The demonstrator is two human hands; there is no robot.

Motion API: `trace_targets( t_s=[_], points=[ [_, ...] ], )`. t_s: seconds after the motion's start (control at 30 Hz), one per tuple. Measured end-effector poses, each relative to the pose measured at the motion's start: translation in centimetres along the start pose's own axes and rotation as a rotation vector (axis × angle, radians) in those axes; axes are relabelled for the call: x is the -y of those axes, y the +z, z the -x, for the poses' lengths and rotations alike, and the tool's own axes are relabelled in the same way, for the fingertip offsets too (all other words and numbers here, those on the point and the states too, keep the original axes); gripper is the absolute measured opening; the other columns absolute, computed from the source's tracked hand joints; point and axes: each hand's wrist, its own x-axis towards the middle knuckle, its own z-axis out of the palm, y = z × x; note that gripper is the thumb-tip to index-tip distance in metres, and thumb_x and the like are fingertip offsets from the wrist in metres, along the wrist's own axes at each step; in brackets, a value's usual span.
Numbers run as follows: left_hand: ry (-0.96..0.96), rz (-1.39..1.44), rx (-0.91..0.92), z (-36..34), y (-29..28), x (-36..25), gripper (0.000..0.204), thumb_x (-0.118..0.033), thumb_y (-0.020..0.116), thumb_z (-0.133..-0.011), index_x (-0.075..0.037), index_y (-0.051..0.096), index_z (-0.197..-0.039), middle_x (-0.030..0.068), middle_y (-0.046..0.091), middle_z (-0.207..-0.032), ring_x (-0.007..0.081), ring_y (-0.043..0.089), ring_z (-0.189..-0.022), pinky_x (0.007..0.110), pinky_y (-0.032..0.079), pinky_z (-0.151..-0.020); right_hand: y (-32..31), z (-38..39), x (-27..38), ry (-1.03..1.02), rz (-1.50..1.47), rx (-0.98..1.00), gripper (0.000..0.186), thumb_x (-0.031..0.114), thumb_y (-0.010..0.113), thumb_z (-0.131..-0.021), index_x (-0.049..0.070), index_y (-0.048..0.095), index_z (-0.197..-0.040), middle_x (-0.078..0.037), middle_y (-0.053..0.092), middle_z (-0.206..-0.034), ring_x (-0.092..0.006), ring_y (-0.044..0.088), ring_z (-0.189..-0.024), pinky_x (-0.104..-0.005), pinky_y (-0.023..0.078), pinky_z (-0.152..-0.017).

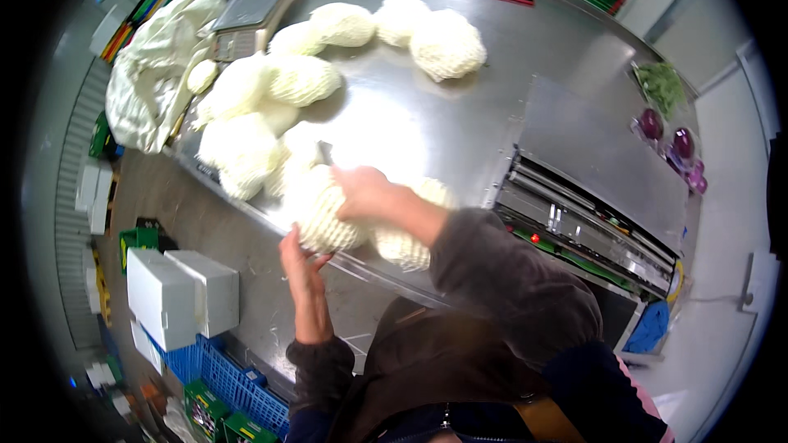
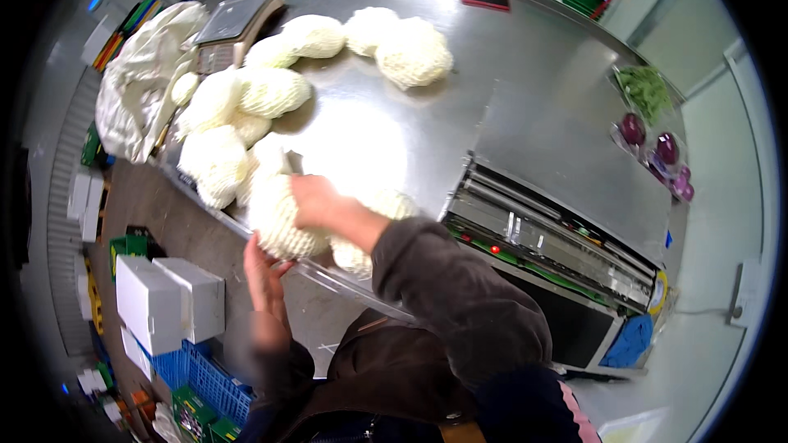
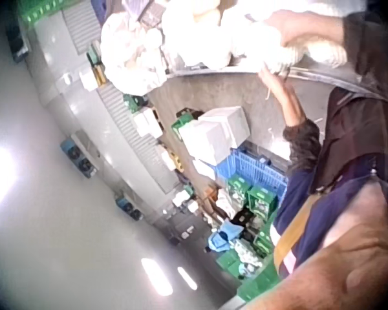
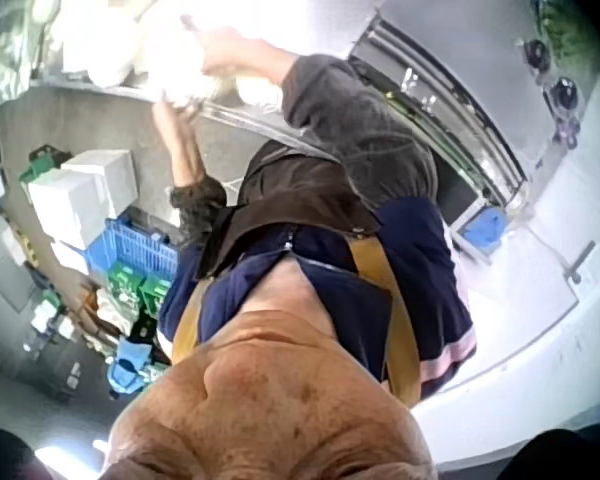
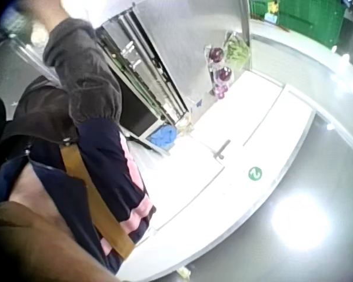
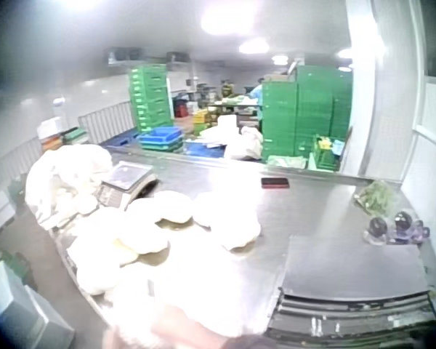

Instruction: The person wraps cabbages in plastic film using a heat-sealer and places them into a white bin, then applies product labels to the finished packages.

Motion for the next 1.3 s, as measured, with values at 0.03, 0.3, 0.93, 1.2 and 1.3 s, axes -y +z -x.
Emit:
trace_targets(
  t_s=[0.03, 0.3, 0.93, 1.2, 1.3],
  points=[
    [0.14, 0.126, 0.021, 1.6, 0.7, -0.6, 0.049, -0.045, 0.054, -0.09, -0.007, 0.048, -0.121, 0.0118, 0.056, -0.119, 0.0247, 0.057, -0.102, 0.043, 0.053, -0.069, -0.2, 2.1, 0.6, -0.121, 0.013, -0.225, 0.069, 0.019, 0.074, -0.069, 0.001, 0.047, -0.13, -0.022, 0.055, -0.121, -0.0337, 0.056, -0.11, -0.0399, 0.048, -0.09],
    [0.35, 0.723, 0.628, 11.0, 11.7, -9.9, 0.075, -0.055, 0.04, -0.091, 0.0, 0.034, -0.142, 0.0194, 0.041, -0.142, 0.0353, 0.042, -0.129, 0.05, 0.036, -0.107, -5.2, 20.3, 1.5, -0.429, -0.746, -0.913, 0.088, 0.027, 0.074, -0.079, 0.003, 0.023, -0.147, -0.022, 0.03, -0.145, -0.0339, 0.03, -0.135, -0.037, 0.029, -0.11],
    [0.695, -0.633, 1.418, 15.7, 32.4, -0.8, 0.051, -0.008, 0.065, -0.085, -0.005, 0.048, -0.133, 0.0126, 0.053, -0.132, 0.0262, 0.056, -0.113, 0.033, 0.048, -0.088, -8.2, 52.5, -20.1, 0.34, 0.109, -1.17, 0.056, 0.018, 0.071, -0.081, 0.012, 0.05, -0.132, -0.009, 0.046, -0.14, -0.0255, 0.06, -0.109, -0.0325, 0.048, -0.09],
    [1.971, -0.952, 1.589, 16.7, 32.6, -1.7, 0.042, -0.01, 0.074, -0.062, -0.014, 0.068, -0.103, 0.005, 0.06, -0.12, 0.0293, 0.048, -0.117, 0.055, 0.029, -0.106, -5.8, 56.1, -22.0, 0.238, 0.557, -0.72, 0.042, 0.003, 0.064, -0.077, 0.015, 0.062, -0.117, -0.003, 0.053, -0.132, -0.018, 0.065, -0.091, -0.0283, 0.054, -0.066],
    [1.537, -0.895, 1.46, 16.2, 29.2, -2.0, 0.013, -0.008, 0.071, -0.072, -0.01, 0.071, -0.085, 0.0059, 0.068, -0.095, 0.0257, 0.061, -0.088, 0.042, 0.049, -0.085, -3.5, 58.1, -20.6, 0.33, 0.01, -0.878, 0.027, 0.002, 0.062, -0.081, 0.008, 0.067, -0.107, -0.008, 0.065, -0.114, -0.0192, 0.068, -0.083, -0.0278, 0.054, -0.067]
  ],
)
